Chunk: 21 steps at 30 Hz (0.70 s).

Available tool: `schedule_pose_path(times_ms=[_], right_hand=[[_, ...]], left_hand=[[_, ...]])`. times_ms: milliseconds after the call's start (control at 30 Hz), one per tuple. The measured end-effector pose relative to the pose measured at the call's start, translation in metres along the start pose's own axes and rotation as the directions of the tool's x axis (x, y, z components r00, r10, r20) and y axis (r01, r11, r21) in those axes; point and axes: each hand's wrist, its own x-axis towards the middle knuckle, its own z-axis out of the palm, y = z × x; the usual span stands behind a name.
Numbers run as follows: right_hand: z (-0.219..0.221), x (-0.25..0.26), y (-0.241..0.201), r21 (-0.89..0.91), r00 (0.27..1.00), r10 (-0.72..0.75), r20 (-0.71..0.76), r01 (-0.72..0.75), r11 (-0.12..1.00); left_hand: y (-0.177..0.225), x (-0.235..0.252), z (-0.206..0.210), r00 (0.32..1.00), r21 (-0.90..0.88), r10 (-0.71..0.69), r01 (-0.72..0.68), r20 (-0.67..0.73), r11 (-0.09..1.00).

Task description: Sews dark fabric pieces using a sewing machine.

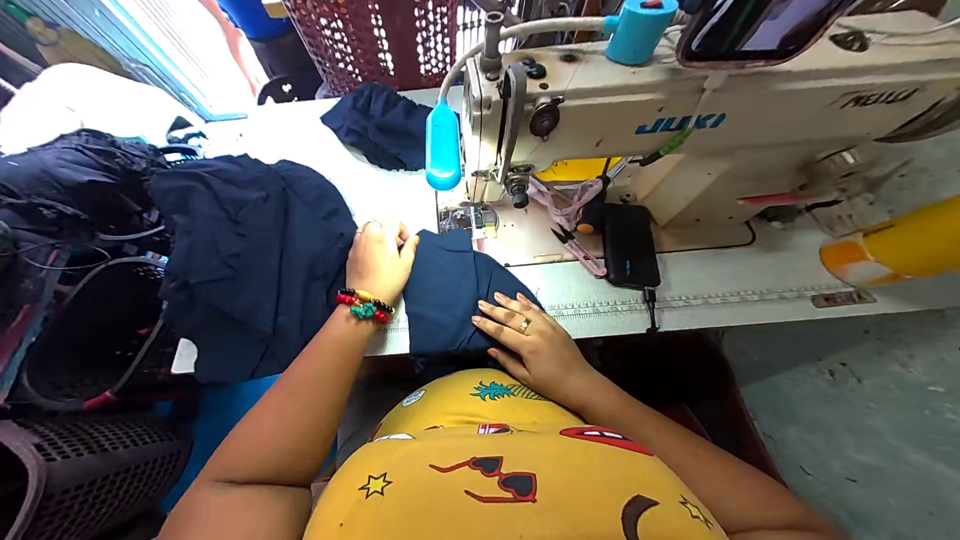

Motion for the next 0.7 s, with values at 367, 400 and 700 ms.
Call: schedule_pose_path(times_ms=[367, 400, 700], right_hand=[[-0.001, -0.002, 0.002, 0.041, 1.000, 0.026, 0.002, -0.026, 0.999], [-0.002, -0.002, 0.003, 0.040, 1.000, 0.025, 0.003, -0.025, 0.999], [0.002, -0.003, 0.003, 0.011, 1.000, 0.025, -0.008, -0.025, 1.000]], left_hand=[[-0.012, -0.023, 0.011, 0.990, -0.081, 0.100, -0.108, -0.094, 0.991], [-0.014, -0.027, 0.008, 0.988, -0.060, 0.109, -0.116, -0.113, 0.991], [-0.027, -0.026, -0.012, 0.988, -0.014, -0.086, 0.089, 0.130, 0.996]])
